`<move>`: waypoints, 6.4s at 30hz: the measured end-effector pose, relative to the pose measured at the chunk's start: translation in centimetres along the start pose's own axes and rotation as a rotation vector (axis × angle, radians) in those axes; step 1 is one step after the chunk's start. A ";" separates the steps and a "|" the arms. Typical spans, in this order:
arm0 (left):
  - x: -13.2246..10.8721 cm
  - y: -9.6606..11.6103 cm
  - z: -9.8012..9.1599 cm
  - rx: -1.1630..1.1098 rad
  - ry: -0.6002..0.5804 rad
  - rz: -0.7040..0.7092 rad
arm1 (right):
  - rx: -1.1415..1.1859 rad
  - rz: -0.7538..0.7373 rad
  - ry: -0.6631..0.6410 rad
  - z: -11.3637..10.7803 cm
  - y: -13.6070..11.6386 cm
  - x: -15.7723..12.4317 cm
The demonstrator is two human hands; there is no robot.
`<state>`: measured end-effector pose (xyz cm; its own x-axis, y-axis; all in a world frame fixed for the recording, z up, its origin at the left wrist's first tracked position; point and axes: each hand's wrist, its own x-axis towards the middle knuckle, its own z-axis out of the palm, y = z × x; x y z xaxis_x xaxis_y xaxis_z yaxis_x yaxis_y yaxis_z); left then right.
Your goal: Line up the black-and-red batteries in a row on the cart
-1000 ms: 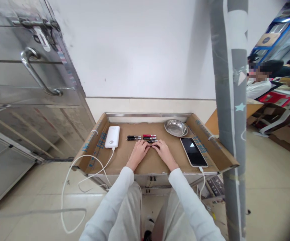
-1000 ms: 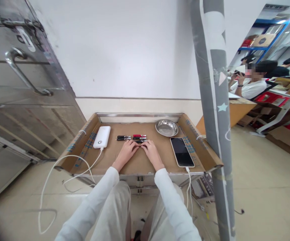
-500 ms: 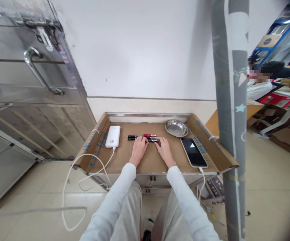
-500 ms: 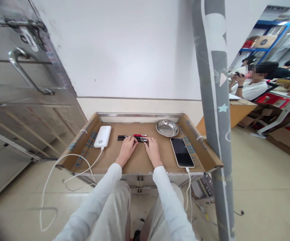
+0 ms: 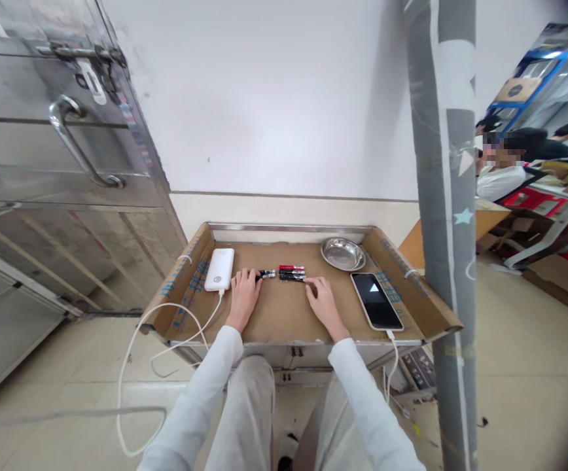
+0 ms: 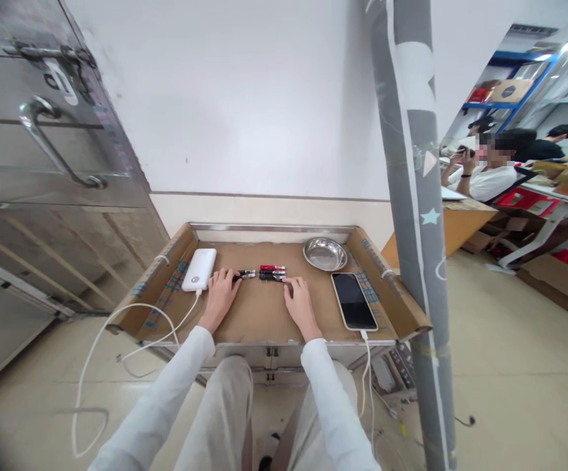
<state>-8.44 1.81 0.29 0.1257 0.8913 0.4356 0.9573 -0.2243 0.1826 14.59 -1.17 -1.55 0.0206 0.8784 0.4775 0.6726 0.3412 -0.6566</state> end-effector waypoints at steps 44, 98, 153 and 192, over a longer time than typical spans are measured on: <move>-0.3 4.8 1.0 -0.462 -0.026 0.196 | 0.366 0.010 -0.099 0.8 -2.1 0.7; 0.1 8.2 -2.1 -1.224 0.030 -0.040 | 1.251 0.646 -0.253 0.2 -1.0 0.9; 0.4 3.3 1.8 -0.213 0.167 -0.164 | 0.061 0.004 0.027 -0.9 1.6 0.9; 0.9 4.9 1.4 -0.342 0.097 0.257 | -0.262 -0.167 -0.007 -0.2 -1.1 1.7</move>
<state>-3.28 2.10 0.33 0.3081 0.7522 0.5824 0.7549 -0.5658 0.3315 14.09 -0.11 0.11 -0.1112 0.8198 0.5617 0.8339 0.3844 -0.3960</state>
